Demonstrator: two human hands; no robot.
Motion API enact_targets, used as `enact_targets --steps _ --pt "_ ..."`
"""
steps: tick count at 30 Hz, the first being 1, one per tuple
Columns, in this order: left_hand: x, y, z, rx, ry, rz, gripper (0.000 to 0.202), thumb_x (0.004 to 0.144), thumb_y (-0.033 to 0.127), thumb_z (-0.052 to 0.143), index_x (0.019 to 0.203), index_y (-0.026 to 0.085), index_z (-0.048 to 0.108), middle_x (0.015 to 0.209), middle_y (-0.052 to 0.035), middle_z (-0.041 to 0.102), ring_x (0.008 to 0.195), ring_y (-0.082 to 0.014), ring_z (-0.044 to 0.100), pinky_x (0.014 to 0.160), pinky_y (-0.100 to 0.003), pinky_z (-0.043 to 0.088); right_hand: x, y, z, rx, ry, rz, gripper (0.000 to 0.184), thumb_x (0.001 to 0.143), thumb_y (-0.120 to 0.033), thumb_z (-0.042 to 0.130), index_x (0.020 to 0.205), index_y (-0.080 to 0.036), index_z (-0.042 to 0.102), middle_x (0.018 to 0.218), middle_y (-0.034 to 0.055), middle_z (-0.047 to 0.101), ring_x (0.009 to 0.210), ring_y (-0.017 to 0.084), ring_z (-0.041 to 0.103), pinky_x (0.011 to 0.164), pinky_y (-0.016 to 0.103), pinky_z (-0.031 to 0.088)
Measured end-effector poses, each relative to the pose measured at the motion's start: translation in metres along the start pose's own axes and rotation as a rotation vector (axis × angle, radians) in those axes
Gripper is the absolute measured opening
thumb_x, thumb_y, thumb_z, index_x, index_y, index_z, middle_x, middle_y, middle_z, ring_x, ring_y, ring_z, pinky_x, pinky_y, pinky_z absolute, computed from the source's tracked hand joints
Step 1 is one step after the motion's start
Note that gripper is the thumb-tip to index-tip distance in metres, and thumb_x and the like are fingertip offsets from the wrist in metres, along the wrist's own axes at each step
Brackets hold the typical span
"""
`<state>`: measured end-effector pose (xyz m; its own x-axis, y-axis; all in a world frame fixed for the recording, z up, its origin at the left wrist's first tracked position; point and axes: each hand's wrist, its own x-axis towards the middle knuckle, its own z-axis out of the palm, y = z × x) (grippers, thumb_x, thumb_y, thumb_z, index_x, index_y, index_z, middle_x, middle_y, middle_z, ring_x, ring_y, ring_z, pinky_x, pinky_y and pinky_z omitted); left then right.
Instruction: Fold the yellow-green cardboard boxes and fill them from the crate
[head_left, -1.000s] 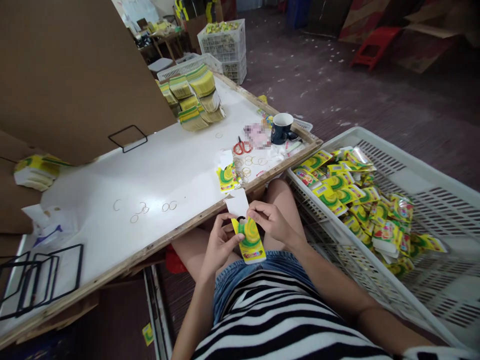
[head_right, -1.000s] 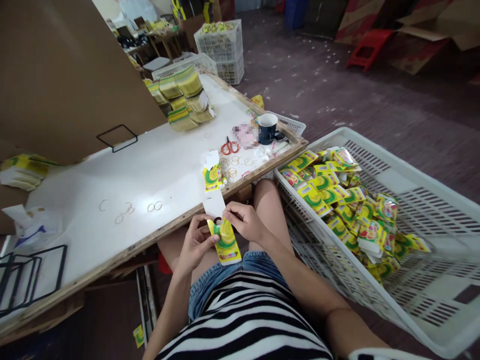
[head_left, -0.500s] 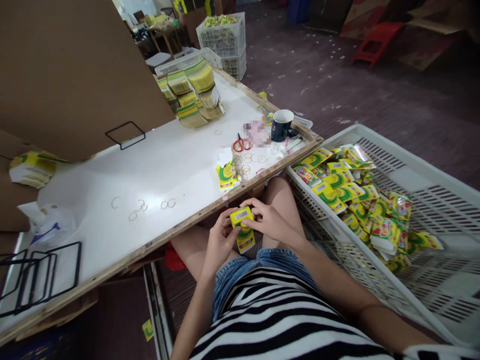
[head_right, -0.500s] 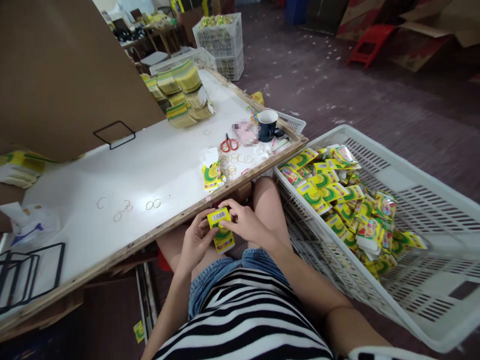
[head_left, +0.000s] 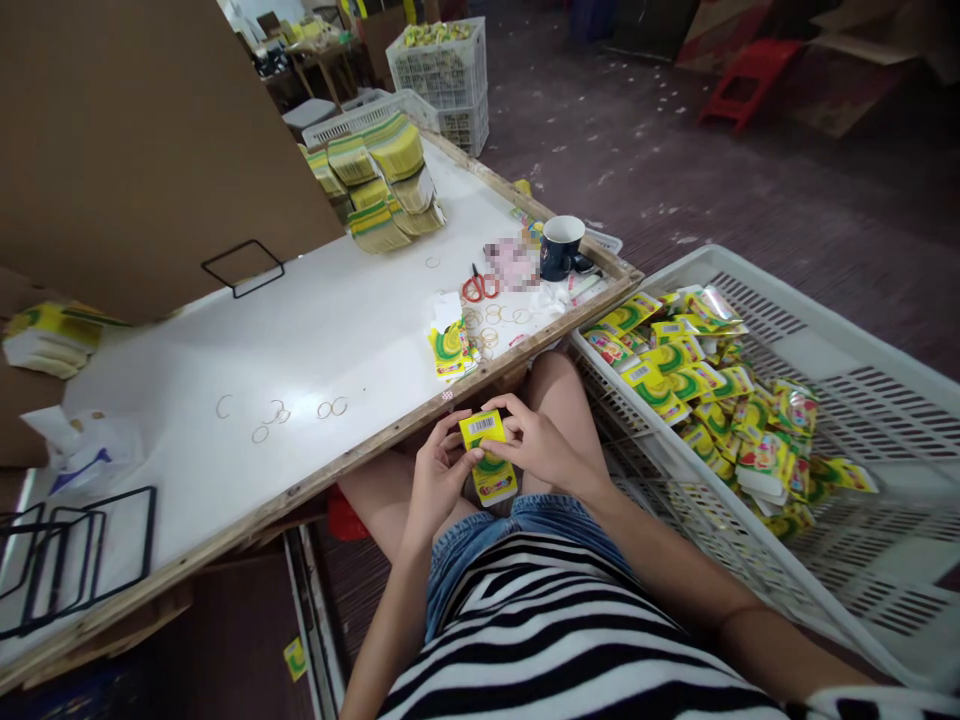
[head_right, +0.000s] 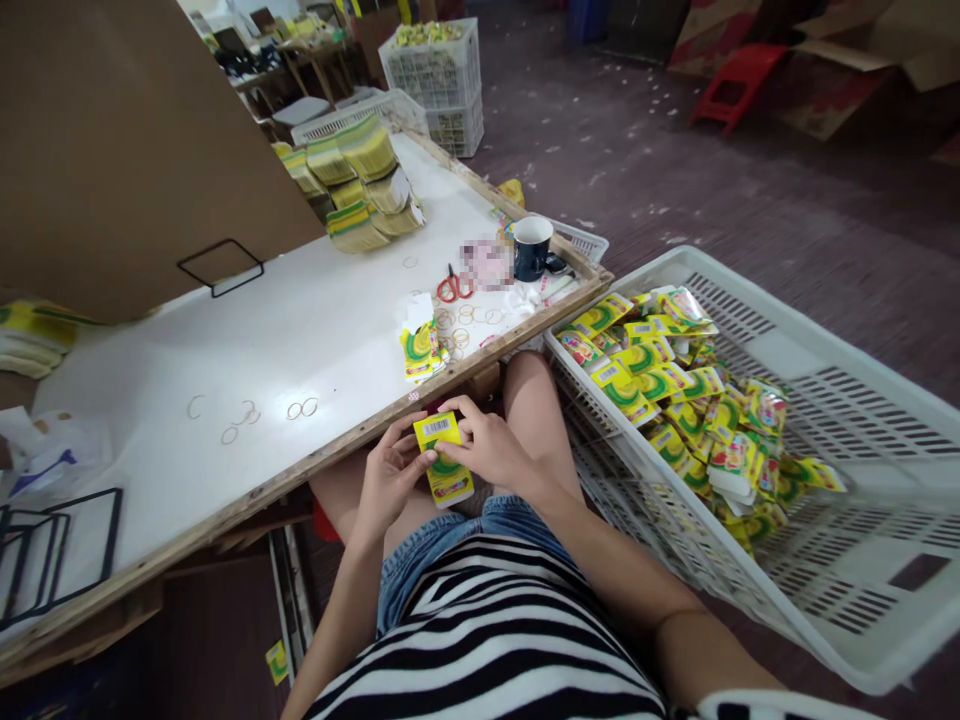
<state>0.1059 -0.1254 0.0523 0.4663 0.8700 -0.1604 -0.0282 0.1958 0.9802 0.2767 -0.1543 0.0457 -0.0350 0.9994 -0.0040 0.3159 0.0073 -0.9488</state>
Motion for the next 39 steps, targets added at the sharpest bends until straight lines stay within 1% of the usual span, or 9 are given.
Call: enact_targets --steps 6,13,20,23,26,28,32,36,39 --pt "0.006 0.006 0.007 0.093 -0.088 -0.004 0.049 0.081 0.027 0.066 0.127 0.019 0.049 0.106 -0.0088 0.069 0.093 -0.0205 0.067 0.080 -0.030 0.054 0.000 0.008 -0.003 0.041 0.118 0.019 0.028 0.076 -0.020 0.055 0.104 -0.019 0.051 0.052 -0.0107 0.038 0.046 0.010 0.041 0.048 0.019 0.029" --pt "0.011 0.008 0.002 0.033 -0.083 0.000 0.050 0.077 0.030 0.072 0.121 0.020 0.051 0.103 -0.0083 0.071 0.097 -0.0238 0.067 0.083 -0.035 0.054 0.002 0.012 -0.007 0.093 0.073 -0.038 0.033 0.081 -0.025 0.058 0.113 -0.018 0.054 0.057 -0.0076 0.049 0.051 0.011 0.047 0.051 0.021 0.036" --pt "0.029 0.003 0.017 0.018 -0.088 0.042 0.050 0.075 0.035 0.073 0.118 0.018 0.053 0.092 -0.0073 0.072 0.084 -0.0219 0.069 0.072 -0.031 0.055 -0.003 0.021 -0.015 0.298 0.213 -0.041 0.026 0.084 -0.034 0.061 0.106 -0.020 0.061 0.102 0.0063 0.066 0.083 0.017 0.063 0.071 0.028 0.051" --pt "0.064 0.004 0.013 0.163 0.041 0.182 0.049 0.080 0.036 0.067 0.123 0.018 0.050 0.098 -0.0092 0.070 0.090 -0.0213 0.067 0.080 -0.034 0.053 -0.006 0.025 -0.025 0.495 0.654 -0.053 0.031 0.083 -0.036 0.064 0.109 -0.023 0.053 0.099 0.0052 0.065 0.072 0.015 0.063 0.066 0.028 0.051" --pt "0.112 0.004 -0.005 0.545 0.456 0.243 0.043 0.082 0.031 0.065 0.121 0.018 0.050 0.114 -0.0125 0.063 0.109 -0.0235 0.059 0.094 -0.037 0.046 -0.007 0.030 -0.034 0.681 1.051 -0.122 0.032 0.083 -0.038 0.064 0.107 -0.025 0.047 0.104 0.0052 0.063 0.074 0.014 0.063 0.070 0.030 0.051" --pt "0.139 0.001 -0.019 0.825 0.596 0.068 0.048 0.076 0.029 0.070 0.118 0.016 0.051 0.121 -0.0166 0.059 0.118 -0.0282 0.053 0.098 -0.041 0.041 -0.006 0.034 -0.033 0.774 1.004 -0.050 0.037 0.078 -0.040 0.068 0.104 -0.024 0.048 0.102 0.0050 0.064 0.077 0.014 0.063 0.073 0.032 0.051" --pt "0.163 -0.007 -0.035 0.860 0.613 -0.010 0.047 0.067 0.021 0.076 0.108 0.011 0.055 0.095 -0.0154 0.067 0.106 -0.0346 0.059 0.093 -0.048 0.040 -0.003 0.044 -0.014 0.807 0.769 0.140 0.042 0.072 -0.041 0.073 0.102 -0.020 0.053 0.076 -0.0009 0.062 0.062 0.011 0.057 0.061 0.027 0.048" --pt "0.155 -0.007 -0.039 0.808 0.631 0.023 0.034 0.075 0.019 0.067 0.106 0.012 0.056 0.082 -0.0099 0.066 0.084 -0.0270 0.064 0.079 -0.039 0.046 0.002 0.039 -0.002 0.650 0.706 0.123 0.032 0.078 -0.040 0.067 0.099 -0.019 0.055 0.070 -0.0017 0.060 0.056 0.011 0.052 0.055 0.025 0.044" --pt "0.132 0.002 -0.029 0.741 0.617 0.103 0.024 0.084 0.021 0.055 0.106 0.013 0.059 0.082 -0.0073 0.067 0.076 -0.0202 0.064 0.071 -0.031 0.048 0.007 0.023 -0.001 0.399 0.673 0.009 0.024 0.086 -0.037 0.057 0.101 -0.019 0.059 0.085 0.0052 0.066 0.072 0.016 0.060 0.066 0.029 0.049"
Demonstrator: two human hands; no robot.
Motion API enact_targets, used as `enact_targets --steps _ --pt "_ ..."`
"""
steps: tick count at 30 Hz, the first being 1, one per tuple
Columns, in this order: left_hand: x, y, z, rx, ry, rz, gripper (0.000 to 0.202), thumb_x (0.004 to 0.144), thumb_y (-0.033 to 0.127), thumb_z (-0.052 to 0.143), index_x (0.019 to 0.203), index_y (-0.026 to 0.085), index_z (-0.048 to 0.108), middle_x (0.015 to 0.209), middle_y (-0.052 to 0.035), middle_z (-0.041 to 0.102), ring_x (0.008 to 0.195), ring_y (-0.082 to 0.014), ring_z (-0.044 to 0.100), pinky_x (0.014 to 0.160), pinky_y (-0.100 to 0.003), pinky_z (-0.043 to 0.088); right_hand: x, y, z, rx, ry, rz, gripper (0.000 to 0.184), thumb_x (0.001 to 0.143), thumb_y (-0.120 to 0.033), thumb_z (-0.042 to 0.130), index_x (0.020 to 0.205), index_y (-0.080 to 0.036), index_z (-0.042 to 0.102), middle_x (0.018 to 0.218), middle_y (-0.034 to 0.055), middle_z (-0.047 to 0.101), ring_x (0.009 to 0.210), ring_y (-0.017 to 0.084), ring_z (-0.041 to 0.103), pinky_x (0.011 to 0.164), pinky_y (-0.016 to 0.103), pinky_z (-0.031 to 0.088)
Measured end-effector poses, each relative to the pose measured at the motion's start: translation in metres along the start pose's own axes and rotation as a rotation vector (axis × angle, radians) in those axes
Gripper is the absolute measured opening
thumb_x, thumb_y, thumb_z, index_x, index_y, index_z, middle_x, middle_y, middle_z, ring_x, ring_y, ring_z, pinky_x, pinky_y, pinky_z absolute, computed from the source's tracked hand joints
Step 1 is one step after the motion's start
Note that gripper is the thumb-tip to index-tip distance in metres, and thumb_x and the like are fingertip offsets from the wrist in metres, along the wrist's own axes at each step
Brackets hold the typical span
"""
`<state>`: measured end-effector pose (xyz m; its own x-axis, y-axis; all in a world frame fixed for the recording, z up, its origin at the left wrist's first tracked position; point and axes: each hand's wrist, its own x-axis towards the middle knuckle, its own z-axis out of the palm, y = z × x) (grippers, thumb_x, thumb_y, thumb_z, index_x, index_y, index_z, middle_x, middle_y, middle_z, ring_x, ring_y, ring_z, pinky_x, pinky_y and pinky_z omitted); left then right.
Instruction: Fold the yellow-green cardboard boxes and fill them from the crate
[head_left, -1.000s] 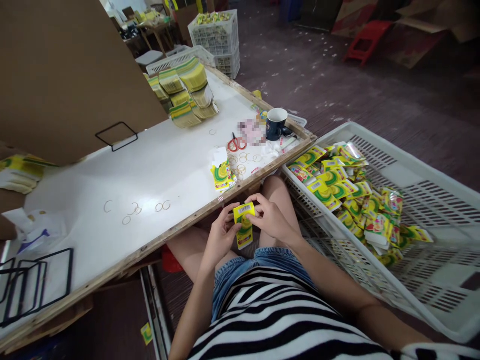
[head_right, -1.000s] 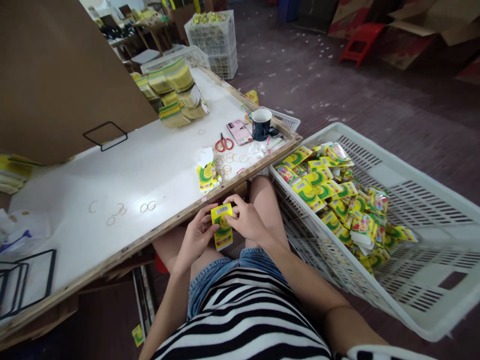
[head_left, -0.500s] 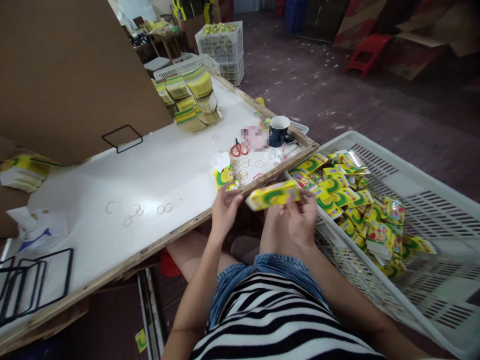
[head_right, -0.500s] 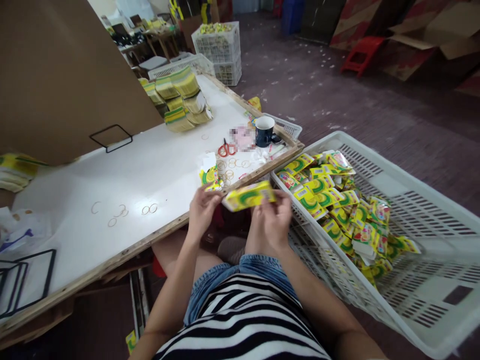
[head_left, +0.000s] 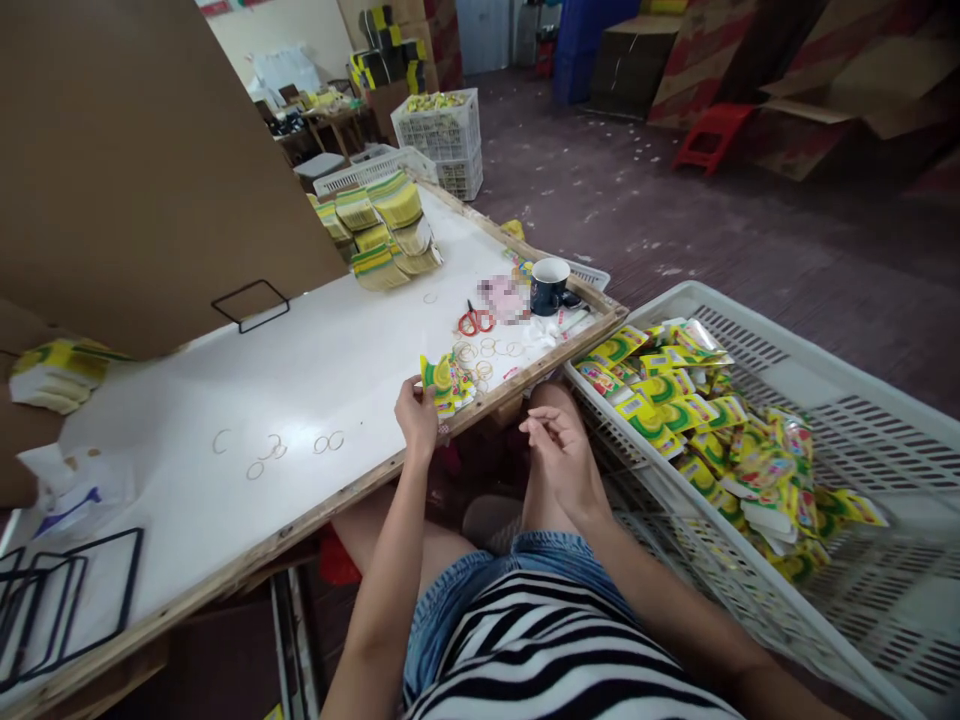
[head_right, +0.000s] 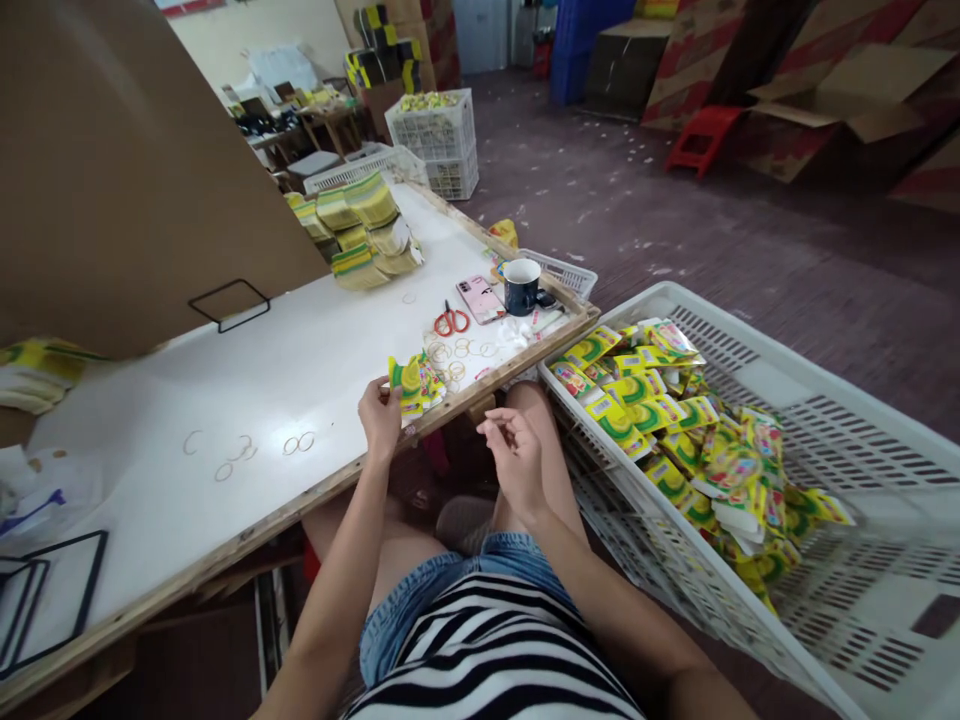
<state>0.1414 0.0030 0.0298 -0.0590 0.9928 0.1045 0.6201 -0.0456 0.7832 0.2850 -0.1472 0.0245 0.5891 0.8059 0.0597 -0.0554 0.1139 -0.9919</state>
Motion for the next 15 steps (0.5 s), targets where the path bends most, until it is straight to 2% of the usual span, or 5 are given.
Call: enact_targets --steps 3,5,7,10,15 --pt "-0.040 0.015 -0.014 -0.206 -0.061 0.137 0.020 0.084 0.027 0.056 0.100 0.016 0.063 0.083 -0.0048 0.068 0.074 -0.0171 0.063 0.067 -0.027 0.049 0.003 -0.015 0.010 -0.228 -0.093 -0.271 0.036 0.088 -0.032 0.054 0.123 -0.023 0.055 0.123 0.0114 0.060 0.104 0.023 0.058 0.085 0.038 0.049" --pt "-0.070 0.023 -0.023 -0.330 -0.168 0.254 0.015 0.084 0.029 0.059 0.092 0.019 0.066 0.081 -0.0030 0.067 0.071 -0.0159 0.061 0.067 -0.027 0.049 0.004 -0.020 0.017 -0.317 -0.183 -0.391 0.045 0.088 -0.028 0.054 0.133 -0.026 0.048 0.135 0.0102 0.053 0.119 0.026 0.051 0.096 0.041 0.044" --pt "-0.093 0.026 -0.030 -0.385 -0.222 0.274 0.015 0.084 0.030 0.060 0.092 0.020 0.067 0.084 -0.0027 0.068 0.074 -0.0163 0.060 0.070 -0.028 0.049 0.005 -0.021 0.022 -0.325 -0.266 -0.411 0.043 0.089 -0.026 0.052 0.132 -0.026 0.047 0.130 0.0101 0.057 0.115 0.025 0.054 0.096 0.041 0.044" --pt "-0.108 0.023 -0.037 -0.461 -0.324 0.166 0.021 0.084 0.037 0.062 0.092 0.019 0.069 0.083 -0.0035 0.068 0.075 -0.0176 0.061 0.071 -0.029 0.050 0.001 -0.019 0.026 -0.258 -0.276 -0.317 0.033 0.089 -0.028 0.054 0.121 -0.023 0.050 0.105 0.0083 0.063 0.083 0.019 0.059 0.076 0.034 0.050" --pt "-0.108 0.012 -0.035 -0.812 -0.781 -0.092 0.050 0.076 0.058 0.065 0.102 0.016 0.069 0.086 -0.0083 0.071 0.083 -0.0240 0.067 0.076 -0.035 0.053 -0.010 -0.018 0.027 -0.075 -0.271 -0.218 0.023 0.087 -0.032 0.058 0.106 -0.023 0.048 0.076 -0.0016 0.053 0.060 0.012 0.049 0.056 0.024 0.043"
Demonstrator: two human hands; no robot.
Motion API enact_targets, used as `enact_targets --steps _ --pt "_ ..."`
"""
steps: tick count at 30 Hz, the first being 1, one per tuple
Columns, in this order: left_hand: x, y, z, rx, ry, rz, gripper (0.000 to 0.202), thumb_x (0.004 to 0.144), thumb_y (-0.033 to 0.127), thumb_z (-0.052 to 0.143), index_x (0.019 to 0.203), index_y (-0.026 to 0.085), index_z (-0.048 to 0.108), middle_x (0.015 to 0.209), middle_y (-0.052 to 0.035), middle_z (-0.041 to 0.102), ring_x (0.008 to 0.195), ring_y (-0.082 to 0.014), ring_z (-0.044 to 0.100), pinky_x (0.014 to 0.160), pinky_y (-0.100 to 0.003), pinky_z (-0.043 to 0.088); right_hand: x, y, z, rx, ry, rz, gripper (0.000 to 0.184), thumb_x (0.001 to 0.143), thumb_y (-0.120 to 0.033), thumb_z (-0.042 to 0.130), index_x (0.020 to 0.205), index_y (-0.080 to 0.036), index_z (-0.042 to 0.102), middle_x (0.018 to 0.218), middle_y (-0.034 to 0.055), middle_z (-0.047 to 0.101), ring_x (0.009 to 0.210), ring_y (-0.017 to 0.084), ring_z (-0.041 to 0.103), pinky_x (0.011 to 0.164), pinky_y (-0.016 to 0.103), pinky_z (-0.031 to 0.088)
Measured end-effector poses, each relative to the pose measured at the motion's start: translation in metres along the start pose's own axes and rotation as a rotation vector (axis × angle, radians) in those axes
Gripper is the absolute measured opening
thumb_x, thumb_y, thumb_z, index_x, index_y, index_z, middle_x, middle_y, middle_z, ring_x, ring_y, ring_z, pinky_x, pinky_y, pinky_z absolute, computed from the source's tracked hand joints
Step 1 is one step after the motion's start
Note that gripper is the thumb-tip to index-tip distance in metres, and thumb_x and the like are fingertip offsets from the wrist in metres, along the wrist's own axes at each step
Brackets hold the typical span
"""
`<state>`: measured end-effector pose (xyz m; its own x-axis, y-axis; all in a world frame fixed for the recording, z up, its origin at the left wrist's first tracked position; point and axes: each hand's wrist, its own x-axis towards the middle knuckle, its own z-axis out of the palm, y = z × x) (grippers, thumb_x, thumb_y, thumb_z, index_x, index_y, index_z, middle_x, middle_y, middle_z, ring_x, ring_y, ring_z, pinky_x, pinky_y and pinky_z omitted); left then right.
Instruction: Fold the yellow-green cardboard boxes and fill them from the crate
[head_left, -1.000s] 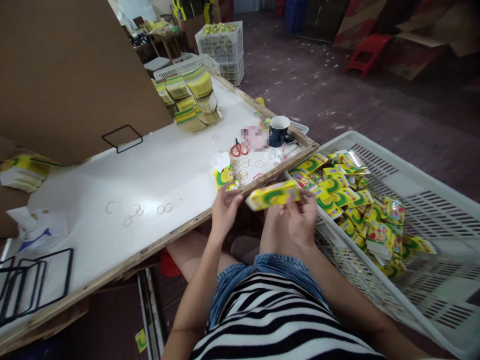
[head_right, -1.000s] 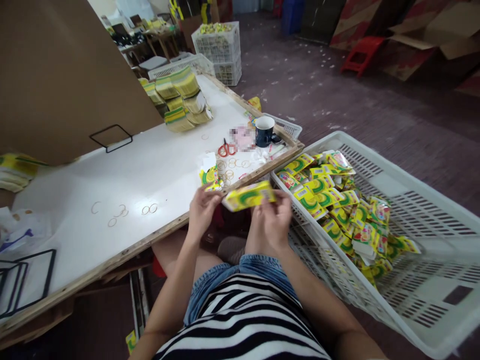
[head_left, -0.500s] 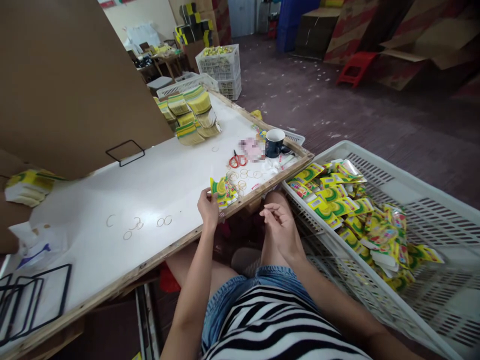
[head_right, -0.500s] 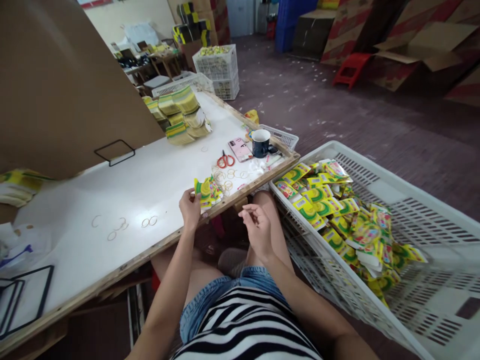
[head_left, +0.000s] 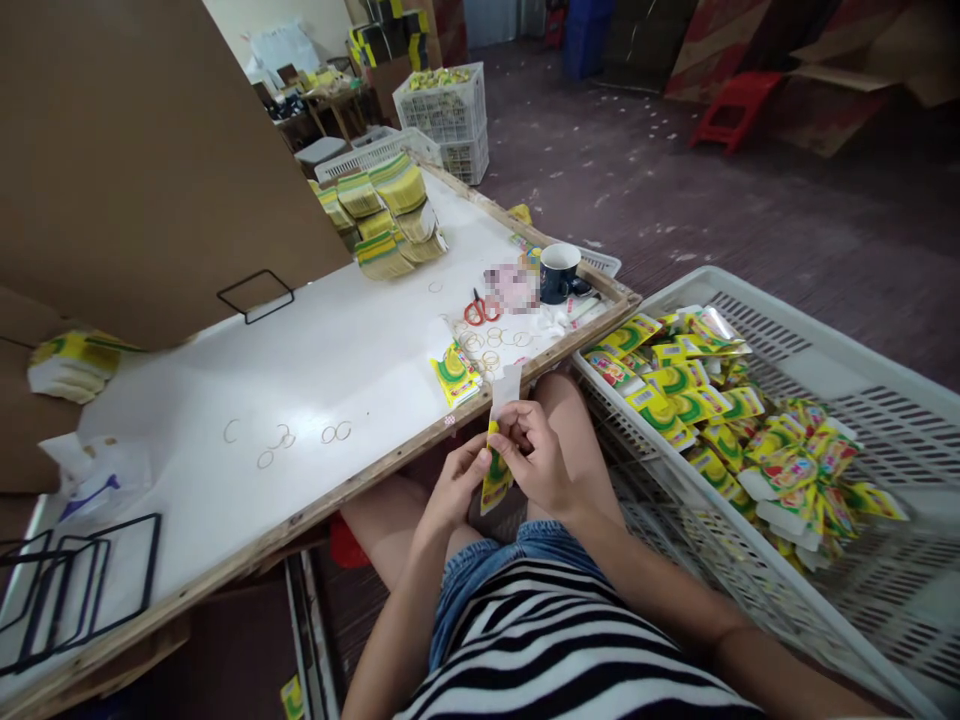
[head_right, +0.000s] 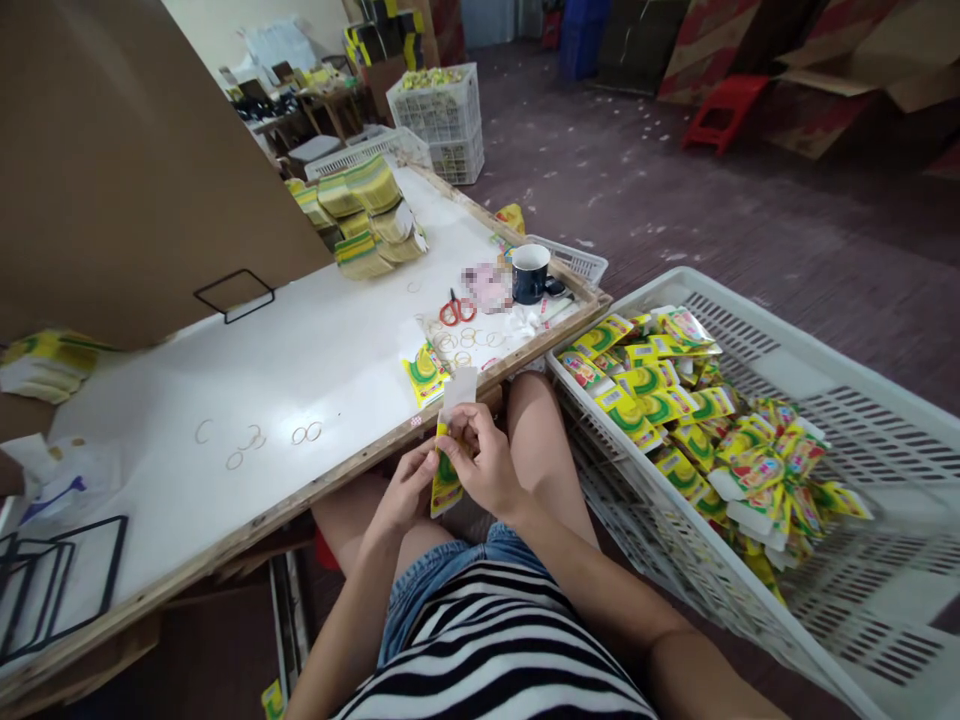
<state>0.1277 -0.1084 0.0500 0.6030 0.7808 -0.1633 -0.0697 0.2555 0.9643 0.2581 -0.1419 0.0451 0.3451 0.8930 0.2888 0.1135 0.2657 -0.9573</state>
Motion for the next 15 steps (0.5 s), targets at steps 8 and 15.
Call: enact_targets --steps 8,15 --pt "0.007 -0.016 0.008 -0.174 0.195 -0.047 0.050 0.071 0.055 0.072 0.098 0.014 0.066 0.082 -0.0062 0.072 0.074 -0.0209 0.068 0.067 -0.031 0.054 -0.009 0.004 -0.004 -0.064 0.147 0.028 0.034 0.085 -0.032 0.060 0.116 -0.024 0.051 0.104 0.0056 0.056 0.078 0.015 0.053 0.070 0.028 0.047" --pt "0.002 -0.020 0.000 0.111 0.302 0.103 0.042 0.079 0.043 0.068 0.110 0.018 0.053 0.095 -0.0065 0.070 0.081 -0.0179 0.067 0.072 -0.028 0.053 -0.012 0.015 -0.009 0.021 0.021 0.232 0.018 0.088 -0.036 0.056 0.094 -0.019 0.058 0.085 0.0035 0.062 0.075 0.016 0.058 0.069 0.028 0.049"
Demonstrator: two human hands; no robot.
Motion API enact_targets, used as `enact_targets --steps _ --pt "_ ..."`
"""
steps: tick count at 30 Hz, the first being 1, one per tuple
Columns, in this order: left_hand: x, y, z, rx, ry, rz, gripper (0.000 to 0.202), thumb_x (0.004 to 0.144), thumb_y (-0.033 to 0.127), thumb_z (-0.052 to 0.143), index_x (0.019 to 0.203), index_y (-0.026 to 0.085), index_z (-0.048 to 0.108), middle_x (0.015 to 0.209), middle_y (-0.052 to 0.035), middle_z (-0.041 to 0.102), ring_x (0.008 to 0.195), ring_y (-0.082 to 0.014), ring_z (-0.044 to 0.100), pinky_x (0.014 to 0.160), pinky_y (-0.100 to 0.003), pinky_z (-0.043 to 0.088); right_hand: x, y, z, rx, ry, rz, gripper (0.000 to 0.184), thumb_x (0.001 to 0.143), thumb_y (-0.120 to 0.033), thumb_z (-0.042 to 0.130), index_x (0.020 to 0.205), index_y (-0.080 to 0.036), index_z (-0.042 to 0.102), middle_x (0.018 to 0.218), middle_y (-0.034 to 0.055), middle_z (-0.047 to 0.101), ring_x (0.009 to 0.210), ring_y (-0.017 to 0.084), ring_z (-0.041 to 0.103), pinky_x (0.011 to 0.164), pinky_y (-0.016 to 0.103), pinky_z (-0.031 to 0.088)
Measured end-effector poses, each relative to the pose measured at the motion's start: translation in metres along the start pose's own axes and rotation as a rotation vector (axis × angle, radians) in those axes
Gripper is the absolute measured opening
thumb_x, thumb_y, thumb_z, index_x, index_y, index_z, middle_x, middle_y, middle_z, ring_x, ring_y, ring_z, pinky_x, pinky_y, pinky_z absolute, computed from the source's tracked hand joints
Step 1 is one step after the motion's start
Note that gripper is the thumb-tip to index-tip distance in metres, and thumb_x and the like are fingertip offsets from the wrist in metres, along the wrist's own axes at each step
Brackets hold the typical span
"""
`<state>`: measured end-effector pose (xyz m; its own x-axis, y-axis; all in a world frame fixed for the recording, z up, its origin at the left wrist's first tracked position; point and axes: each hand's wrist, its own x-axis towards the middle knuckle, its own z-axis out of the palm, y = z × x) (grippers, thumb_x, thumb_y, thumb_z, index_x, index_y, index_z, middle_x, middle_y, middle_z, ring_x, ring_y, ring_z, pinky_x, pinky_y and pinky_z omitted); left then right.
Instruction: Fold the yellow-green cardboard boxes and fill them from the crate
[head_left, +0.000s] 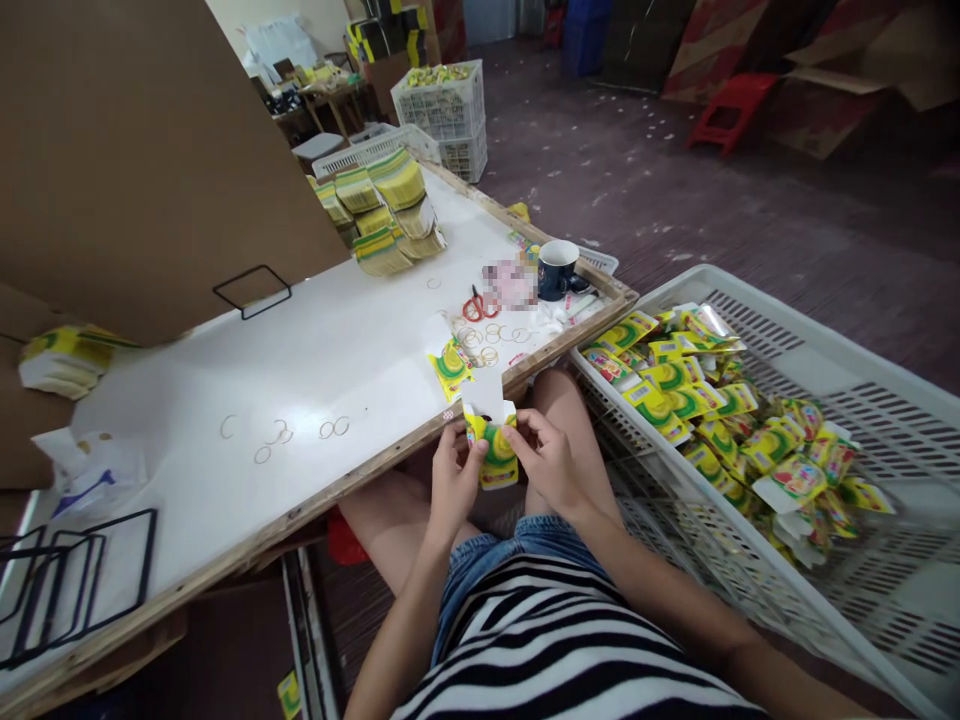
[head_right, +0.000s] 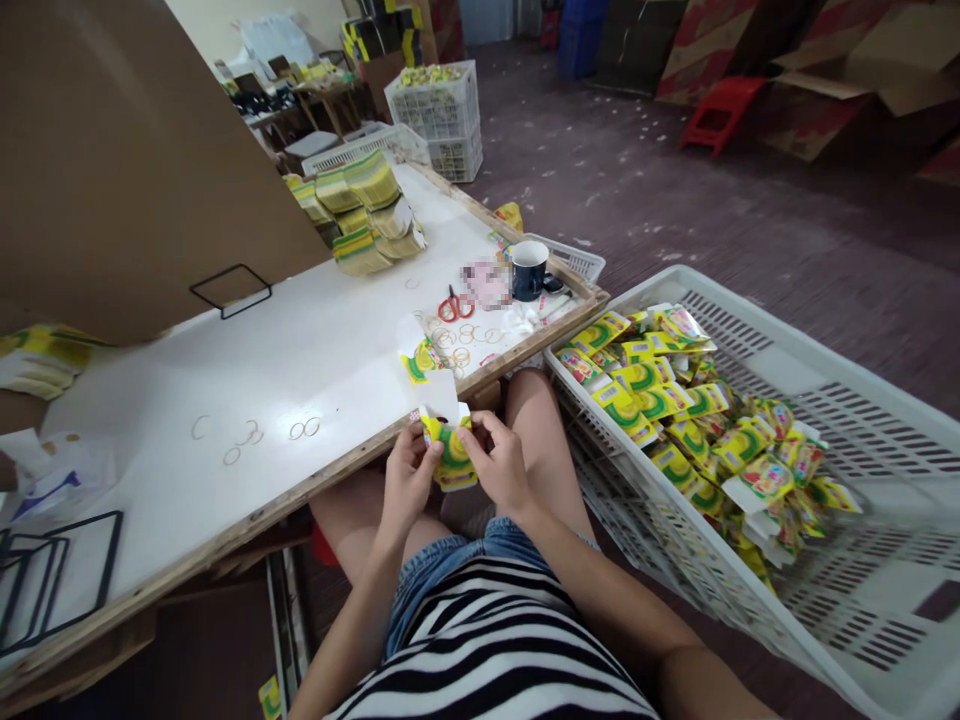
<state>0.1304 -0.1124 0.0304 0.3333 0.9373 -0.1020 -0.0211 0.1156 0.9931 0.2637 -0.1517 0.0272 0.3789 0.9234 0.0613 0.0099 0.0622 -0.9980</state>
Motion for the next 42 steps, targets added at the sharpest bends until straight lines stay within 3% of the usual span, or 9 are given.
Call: enact_targets --steps 3,6,13,18,21,24,27,33,42 --pt "-0.004 0.008 -0.002 0.036 -0.030 0.045 0.061 0.080 0.034 0.069 0.130 0.024 0.036 0.111 -0.0085 0.066 0.093 -0.0187 0.066 0.079 -0.030 0.053 0.003 -0.001 -0.004 0.057 0.044 -0.030 0.030 0.085 -0.033 0.060 0.111 -0.021 0.052 0.091 0.0031 0.061 0.075 0.015 0.059 0.068 0.027 0.049" --pt "-0.006 0.021 -0.007 0.003 -0.163 0.012 0.066 0.083 0.032 0.066 0.138 0.026 0.030 0.114 -0.0093 0.065 0.097 -0.0192 0.065 0.084 -0.032 0.053 0.006 -0.006 -0.011 0.105 -0.083 -0.065 0.040 0.085 -0.033 0.061 0.121 -0.023 0.048 0.099 0.0038 0.060 0.075 0.014 0.058 0.066 0.025 0.049" --pt "-0.010 0.033 -0.022 -0.159 -0.374 -0.084 0.038 0.077 0.024 0.073 0.108 0.019 0.052 0.093 -0.0054 0.070 0.082 -0.0179 0.067 0.071 -0.026 0.052 0.009 -0.014 -0.026 0.134 -0.368 -0.022 0.021 0.089 -0.039 0.056 0.089 -0.019 0.060 0.077 0.0006 0.059 0.069 0.013 0.055 0.061 0.023 0.044" --pt "-0.012 0.033 -0.021 -0.207 -0.378 -0.122 0.056 0.075 0.021 0.075 0.122 0.024 0.045 0.096 -0.0045 0.071 0.081 -0.0169 0.068 0.073 -0.027 0.053 0.008 -0.017 -0.024 0.003 -0.327 -0.122 0.028 0.091 -0.039 0.052 0.074 -0.018 0.058 0.069 0.0003 0.055 0.066 0.014 0.051 0.061 0.025 0.042" --pt "-0.012 0.032 -0.021 -0.193 -0.405 -0.140 0.079 0.076 0.023 0.074 0.140 0.028 0.029 0.102 -0.0067 0.071 0.085 -0.0202 0.069 0.074 -0.031 0.055 0.007 -0.016 -0.021 0.032 -0.255 -0.118 0.020 0.090 -0.039 0.055 0.098 -0.021 0.060 0.089 0.0033 0.062 0.076 0.015 0.059 0.068 0.027 0.047" --pt "-0.011 0.029 -0.022 -0.102 -0.367 -0.107 0.055 0.077 0.027 0.073 0.127 0.019 0.051 0.105 -0.0106 0.071 0.094 -0.0236 0.068 0.079 -0.032 0.054 0.008 -0.014 -0.022 0.025 -0.229 -0.134 0.031 0.091 -0.040 0.054 0.117 -0.024 0.057 0.102 0.0060 0.065 0.091 0.018 0.062 0.080 0.032 0.049" --pt "-0.011 0.024 -0.022 0.002 -0.237 -0.066 0.040 0.078 0.028 0.071 0.115 0.018 0.060 0.107 -0.0096 0.070 0.094 -0.0233 0.068 0.078 -0.031 0.054 0.009 -0.015 -0.026 -0.079 -0.263 -0.223 0.033 0.093 -0.045 0.046 0.097 -0.022 0.070 0.098 0.0079 0.066 0.101 0.022 0.058 0.091 0.037 0.045" --pt "-0.014 0.024 -0.016 0.085 -0.198 -0.022 0.039 0.080 0.024 0.066 0.119 0.019 0.060 0.113 -0.0096 0.068 0.102 -0.0230 0.065 0.085 -0.032 0.053 0.008 -0.017 -0.024 -0.223 -0.389 0.016 0.031 0.080 -0.027 0.061 0.111 -0.021 0.058 0.070 -0.0034 0.059 0.060 0.013 0.053 0.055 0.023 0.040" --pt "-0.014 0.031 -0.018 -0.024 -0.199 -0.064 0.047 0.077 0.028 0.072 0.120 0.017 0.056 0.103 -0.0101 0.071 0.089 -0.0216 0.069 0.077 -0.031 0.055 0.004 -0.020 -0.016 -0.236 -0.355 0.053 0.029 0.081 -0.029 0.060 0.108 -0.020 0.053 0.059 -0.0051 0.058 0.054 0.015 0.058 0.052 0.022 0.040"
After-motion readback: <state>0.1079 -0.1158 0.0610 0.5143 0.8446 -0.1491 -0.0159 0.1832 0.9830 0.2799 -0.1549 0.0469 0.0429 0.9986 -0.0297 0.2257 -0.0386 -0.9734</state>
